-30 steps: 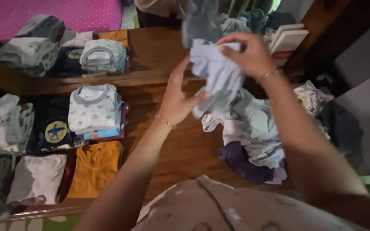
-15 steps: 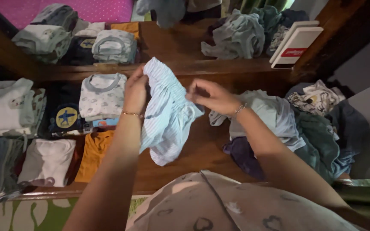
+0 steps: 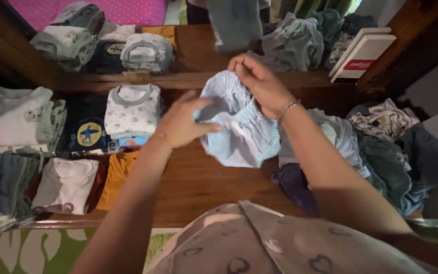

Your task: Fold and organize baby clothes on a wooden surface.

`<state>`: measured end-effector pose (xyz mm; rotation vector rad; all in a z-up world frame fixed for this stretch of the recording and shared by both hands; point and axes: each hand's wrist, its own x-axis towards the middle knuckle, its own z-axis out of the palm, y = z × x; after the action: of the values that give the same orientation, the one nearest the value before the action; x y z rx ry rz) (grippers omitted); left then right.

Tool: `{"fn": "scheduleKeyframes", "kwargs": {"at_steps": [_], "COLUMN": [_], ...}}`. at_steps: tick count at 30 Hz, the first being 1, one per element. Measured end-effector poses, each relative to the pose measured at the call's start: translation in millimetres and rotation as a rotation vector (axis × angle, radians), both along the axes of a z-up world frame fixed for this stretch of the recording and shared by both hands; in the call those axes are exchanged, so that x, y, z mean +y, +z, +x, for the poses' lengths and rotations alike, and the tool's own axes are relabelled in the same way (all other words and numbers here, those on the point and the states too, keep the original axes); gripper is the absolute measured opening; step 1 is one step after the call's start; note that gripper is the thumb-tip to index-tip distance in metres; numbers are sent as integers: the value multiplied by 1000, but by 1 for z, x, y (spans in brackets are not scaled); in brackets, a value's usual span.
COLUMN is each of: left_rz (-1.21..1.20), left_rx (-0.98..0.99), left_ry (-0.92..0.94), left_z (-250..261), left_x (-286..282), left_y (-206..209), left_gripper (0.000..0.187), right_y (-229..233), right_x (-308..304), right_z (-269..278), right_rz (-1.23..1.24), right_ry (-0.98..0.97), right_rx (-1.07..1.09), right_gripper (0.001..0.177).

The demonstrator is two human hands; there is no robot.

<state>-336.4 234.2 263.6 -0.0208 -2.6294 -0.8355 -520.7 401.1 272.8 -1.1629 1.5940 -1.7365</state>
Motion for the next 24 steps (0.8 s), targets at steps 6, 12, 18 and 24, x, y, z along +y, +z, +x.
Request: {"fn": "scheduleKeyframes", "kwargs": {"at_steps": [6, 12, 18, 24], "left_rz": [190, 197, 251, 544], "left_rx": [52, 296, 346, 108], "left_ry": [-4, 119, 38, 25], "left_z": [-10, -21, -17, 0], "left_x": [-26, -41, -43, -41], "left_y": [-26, 10, 21, 10], "left_gripper": [29, 37, 43, 29], "right_y": [27, 5, 21, 2], "right_x": [38, 49, 48, 41], "right_z": [-17, -52, 5, 16], "right_rz": [151, 365, 495, 28], "right_ry": [124, -82, -202, -248], "right_rx": [344, 791, 478, -2], "right_gripper": [22, 17, 30, 46]}}
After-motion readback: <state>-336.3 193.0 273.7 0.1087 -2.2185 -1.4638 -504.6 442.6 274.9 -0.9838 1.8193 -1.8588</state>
